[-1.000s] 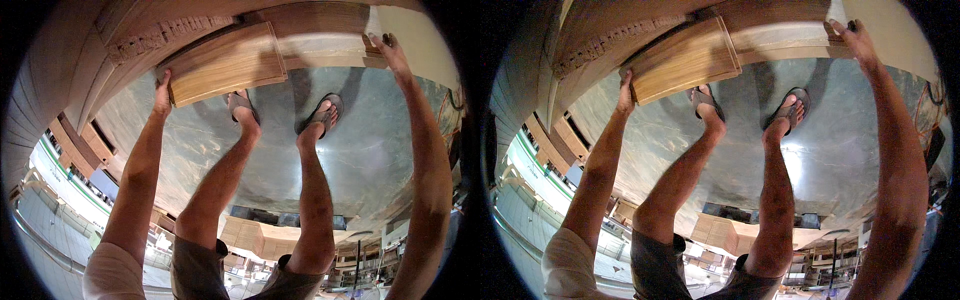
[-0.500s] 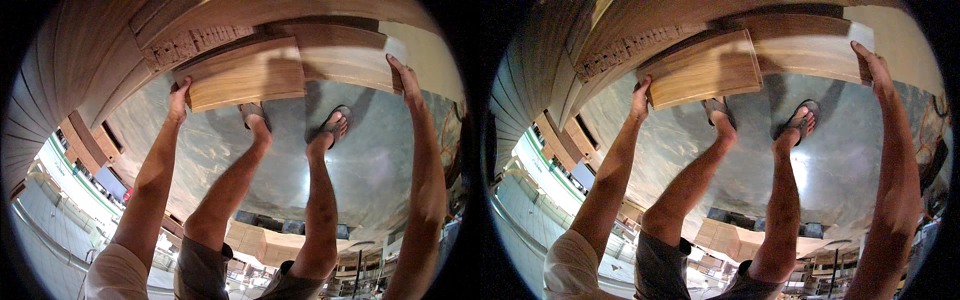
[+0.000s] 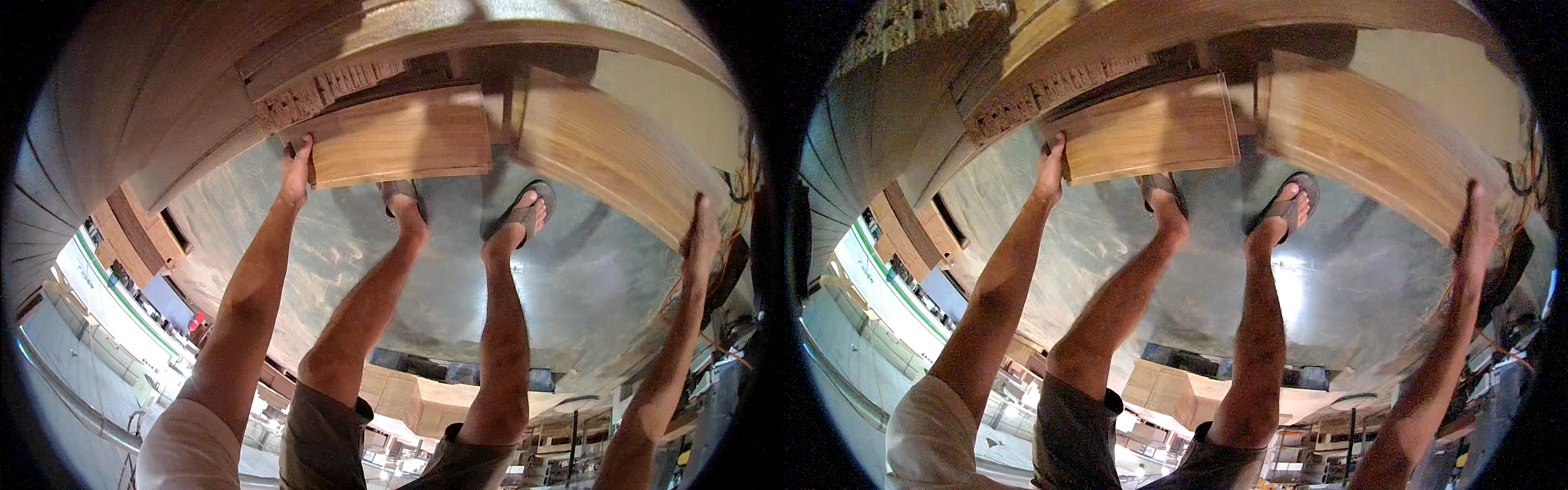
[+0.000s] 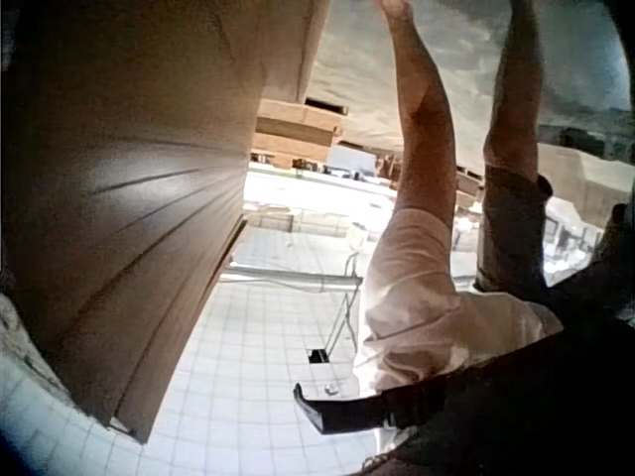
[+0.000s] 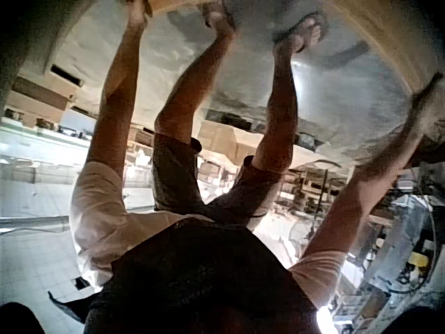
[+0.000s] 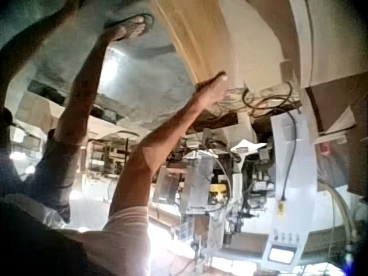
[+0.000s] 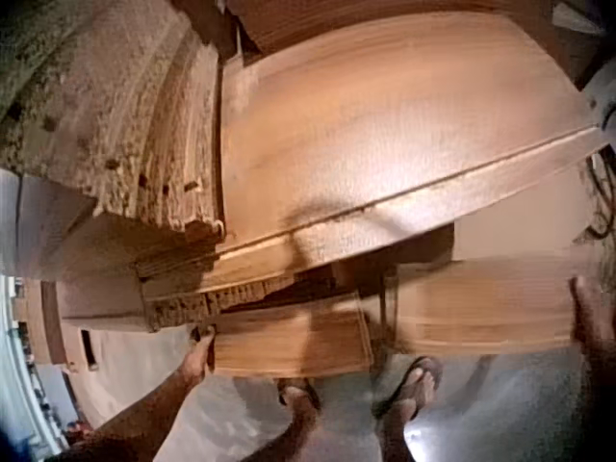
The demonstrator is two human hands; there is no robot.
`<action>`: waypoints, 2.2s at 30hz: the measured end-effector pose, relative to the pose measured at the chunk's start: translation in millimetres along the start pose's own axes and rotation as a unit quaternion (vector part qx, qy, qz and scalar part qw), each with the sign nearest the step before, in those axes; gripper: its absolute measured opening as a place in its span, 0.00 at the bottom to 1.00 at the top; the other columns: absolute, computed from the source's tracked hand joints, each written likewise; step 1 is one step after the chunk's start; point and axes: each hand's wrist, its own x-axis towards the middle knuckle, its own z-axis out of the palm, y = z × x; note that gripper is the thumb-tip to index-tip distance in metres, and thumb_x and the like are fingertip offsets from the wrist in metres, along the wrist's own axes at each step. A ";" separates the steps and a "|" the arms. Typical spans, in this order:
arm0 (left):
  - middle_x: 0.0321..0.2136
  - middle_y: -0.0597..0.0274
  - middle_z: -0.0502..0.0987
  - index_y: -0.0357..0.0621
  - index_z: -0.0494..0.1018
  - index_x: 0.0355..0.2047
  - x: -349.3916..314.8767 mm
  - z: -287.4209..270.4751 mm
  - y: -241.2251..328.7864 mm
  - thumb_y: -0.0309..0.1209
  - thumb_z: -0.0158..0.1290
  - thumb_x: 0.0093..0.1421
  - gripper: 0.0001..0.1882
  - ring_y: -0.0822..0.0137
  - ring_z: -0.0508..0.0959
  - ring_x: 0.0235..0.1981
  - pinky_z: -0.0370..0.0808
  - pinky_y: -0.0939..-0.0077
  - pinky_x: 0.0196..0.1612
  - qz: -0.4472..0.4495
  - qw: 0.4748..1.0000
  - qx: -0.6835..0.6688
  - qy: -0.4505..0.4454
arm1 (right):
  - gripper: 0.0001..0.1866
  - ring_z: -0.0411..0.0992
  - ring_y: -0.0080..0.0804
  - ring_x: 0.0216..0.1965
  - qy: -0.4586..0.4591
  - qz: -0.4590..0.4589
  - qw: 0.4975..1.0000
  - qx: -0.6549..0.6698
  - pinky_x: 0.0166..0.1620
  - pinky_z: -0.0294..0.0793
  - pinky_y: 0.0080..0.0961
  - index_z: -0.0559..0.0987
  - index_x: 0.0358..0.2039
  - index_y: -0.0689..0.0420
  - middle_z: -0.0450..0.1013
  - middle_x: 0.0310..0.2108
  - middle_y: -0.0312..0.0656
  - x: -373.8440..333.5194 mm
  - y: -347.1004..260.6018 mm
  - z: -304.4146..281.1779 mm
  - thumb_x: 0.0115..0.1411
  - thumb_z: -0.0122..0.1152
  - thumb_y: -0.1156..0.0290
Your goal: The person feeds stacks of wooden boards into a processing machine and then carries another stack of boards to place them on a workbench.
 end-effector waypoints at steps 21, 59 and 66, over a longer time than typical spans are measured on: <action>0.70 0.65 0.48 0.54 0.45 0.70 13.5 -29.5 8.2 0.68 0.40 0.59 0.47 0.62 0.45 0.70 0.36 0.52 0.67 -0.076 0.995 -0.025 -0.067 | 0.30 0.72 0.31 0.44 -0.327 0.132 0.868 0.351 0.51 0.69 0.29 0.74 0.51 0.60 0.76 0.44 0.41 -78.5 -191.1 262.6 0.51 0.71 0.57; 0.56 0.58 0.68 0.39 0.62 0.60 7.0 -24.3 15.0 0.53 0.57 0.57 0.40 0.60 0.68 0.56 0.63 0.66 0.59 -0.067 0.989 -0.072 -0.112 | 0.38 0.72 0.39 0.47 -0.230 0.059 0.870 0.432 0.52 0.70 0.33 0.70 0.52 0.65 0.74 0.46 0.48 -119.1 -191.8 332.6 0.46 0.75 0.55; 0.58 0.56 0.67 0.43 0.60 0.62 12.7 -61.0 15.0 0.58 0.57 0.54 0.43 0.57 0.65 0.58 0.62 0.60 0.60 -0.067 0.991 -0.102 -0.055 | 0.44 0.71 0.41 0.51 -0.270 0.027 0.905 0.326 0.54 0.69 0.30 0.66 0.56 0.68 0.72 0.48 0.54 -118.1 -250.4 360.6 0.46 0.73 0.52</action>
